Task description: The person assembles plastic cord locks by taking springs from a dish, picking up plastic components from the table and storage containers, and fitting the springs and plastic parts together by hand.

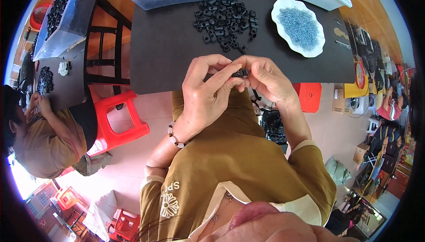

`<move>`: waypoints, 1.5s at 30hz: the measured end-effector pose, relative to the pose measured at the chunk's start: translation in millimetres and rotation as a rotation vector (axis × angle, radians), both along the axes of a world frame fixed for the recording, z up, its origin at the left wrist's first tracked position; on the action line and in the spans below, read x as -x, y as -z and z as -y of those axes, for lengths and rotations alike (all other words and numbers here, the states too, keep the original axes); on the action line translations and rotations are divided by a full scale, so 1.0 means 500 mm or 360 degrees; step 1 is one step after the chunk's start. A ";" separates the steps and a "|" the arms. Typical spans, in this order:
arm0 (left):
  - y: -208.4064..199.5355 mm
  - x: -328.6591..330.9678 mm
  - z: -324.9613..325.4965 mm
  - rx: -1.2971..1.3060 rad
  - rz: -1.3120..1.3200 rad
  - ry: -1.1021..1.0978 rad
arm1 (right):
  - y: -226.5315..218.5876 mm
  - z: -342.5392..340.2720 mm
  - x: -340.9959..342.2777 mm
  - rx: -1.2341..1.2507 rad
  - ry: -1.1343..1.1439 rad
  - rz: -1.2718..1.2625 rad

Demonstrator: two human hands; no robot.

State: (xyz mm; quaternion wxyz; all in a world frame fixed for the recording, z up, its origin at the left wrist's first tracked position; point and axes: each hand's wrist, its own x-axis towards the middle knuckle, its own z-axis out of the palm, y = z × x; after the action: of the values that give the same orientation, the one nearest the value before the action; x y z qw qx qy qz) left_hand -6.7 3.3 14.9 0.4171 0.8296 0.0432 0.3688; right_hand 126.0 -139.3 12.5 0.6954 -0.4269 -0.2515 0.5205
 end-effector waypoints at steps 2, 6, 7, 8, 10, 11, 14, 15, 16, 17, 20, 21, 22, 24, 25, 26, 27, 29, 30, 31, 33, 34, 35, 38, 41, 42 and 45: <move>-0.003 -0.001 0.001 -0.0127 0.0008 0.0023 | -0.001 -0.004 0.009 -0.0114 -0.0139 -0.0145; -0.015 0.003 0.010 -0.0177 -0.0059 0.0027 | 0.025 0.002 0.008 -0.0238 -0.0143 -0.0233; -0.018 0.004 0.010 -0.0212 -0.0065 0.0052 | 0.023 0.001 0.013 -0.0238 -0.0143 -0.0235; -0.021 0.005 0.012 -0.0210 -0.0067 0.0051 | 0.020 0.000 0.019 -0.0196 -0.0107 -0.0259; -0.029 0.009 0.017 -0.0329 -0.0110 -0.0007 | 0.017 0.001 0.025 -0.0151 -0.0077 -0.0287; -0.032 0.010 0.018 -0.0330 -0.0107 -0.0005 | 0.016 0.003 0.027 -0.0138 -0.0063 -0.0280; -0.034 0.010 0.017 -0.0320 -0.0064 -0.0003 | 0.007 0.002 0.032 -0.0137 -0.0041 -0.0308; -0.032 0.009 0.013 -0.0303 -0.0087 -0.0031 | 0.005 0.001 0.032 -0.0148 -0.0033 -0.0348; -0.029 0.008 0.011 -0.0287 -0.0108 -0.0058 | 0.007 0.003 0.027 -0.0150 -0.0032 -0.0344; -0.027 0.006 0.011 -0.0289 -0.0103 -0.0059 | 0.010 0.006 0.020 -0.0086 -0.0038 -0.0248; -0.014 0.000 0.010 -0.0137 -0.0097 -0.0060 | -0.014 -0.001 0.025 0.0073 0.0094 0.0085; -0.009 -0.003 0.010 -0.0133 -0.0074 -0.0077 | -0.023 -0.004 0.027 0.0172 0.0227 0.0312; -0.003 -0.007 0.009 -0.0130 -0.0050 -0.0092 | -0.023 0.000 0.018 0.0170 0.0236 0.0325; 0.010 -0.009 0.013 -0.0005 -0.0070 -0.0044 | -0.028 0.009 -0.003 0.0337 0.0217 0.0687; 0.011 -0.010 0.015 0.0119 -0.0103 -0.0001 | -0.038 0.008 -0.003 0.0411 0.0290 0.0800; 0.010 -0.010 0.016 0.0117 -0.0092 0.0014 | -0.049 0.009 -0.007 0.0413 0.0307 0.0809; 0.009 -0.010 0.018 0.0218 -0.0163 0.0030 | -0.058 0.010 -0.016 0.0462 0.0297 0.0961; 0.005 -0.011 0.018 0.0316 -0.0226 0.0052 | -0.081 0.011 -0.048 0.0532 0.0286 0.1145; 0.002 -0.009 0.016 0.0364 -0.0215 0.0036 | -0.086 0.009 -0.075 0.0455 0.0408 0.1235; 0.001 -0.007 0.013 0.0413 -0.0205 0.0016 | -0.095 0.009 -0.120 0.0552 0.0513 0.1420; 0.023 -0.003 -0.002 0.0320 -0.0165 0.0017 | -0.126 0.014 -0.245 0.0415 0.0884 0.1785; 0.032 -0.001 -0.007 0.0228 -0.0134 0.0012 | -0.152 0.017 -0.312 0.0465 0.1108 0.1987; 0.023 -0.001 -0.009 0.0245 -0.0146 0.0045 | -0.185 0.040 -0.386 0.0575 0.1336 0.2217; 0.020 0.009 -0.008 0.0397 -0.0280 0.0056 | -0.194 0.076 -0.599 0.0360 0.1692 0.2014; 0.029 0.014 -0.010 0.0464 -0.0310 0.0013 | -0.209 0.054 -0.586 0.0796 0.1659 0.2059; 0.031 0.015 -0.011 0.0474 -0.0314 -0.0002 | -0.192 0.040 -0.563 0.0795 0.1639 0.2060; 0.040 0.017 -0.014 0.0473 -0.0350 -0.0005 | -0.128 -0.003 -0.432 0.0596 0.1067 0.2290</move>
State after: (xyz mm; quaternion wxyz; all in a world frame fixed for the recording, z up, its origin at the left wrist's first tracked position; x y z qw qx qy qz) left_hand -15.4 10.1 -5.1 0.5274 0.7940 0.1438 0.2660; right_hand 341.9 -137.7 76.4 0.3996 -0.8185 -0.4043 -0.0835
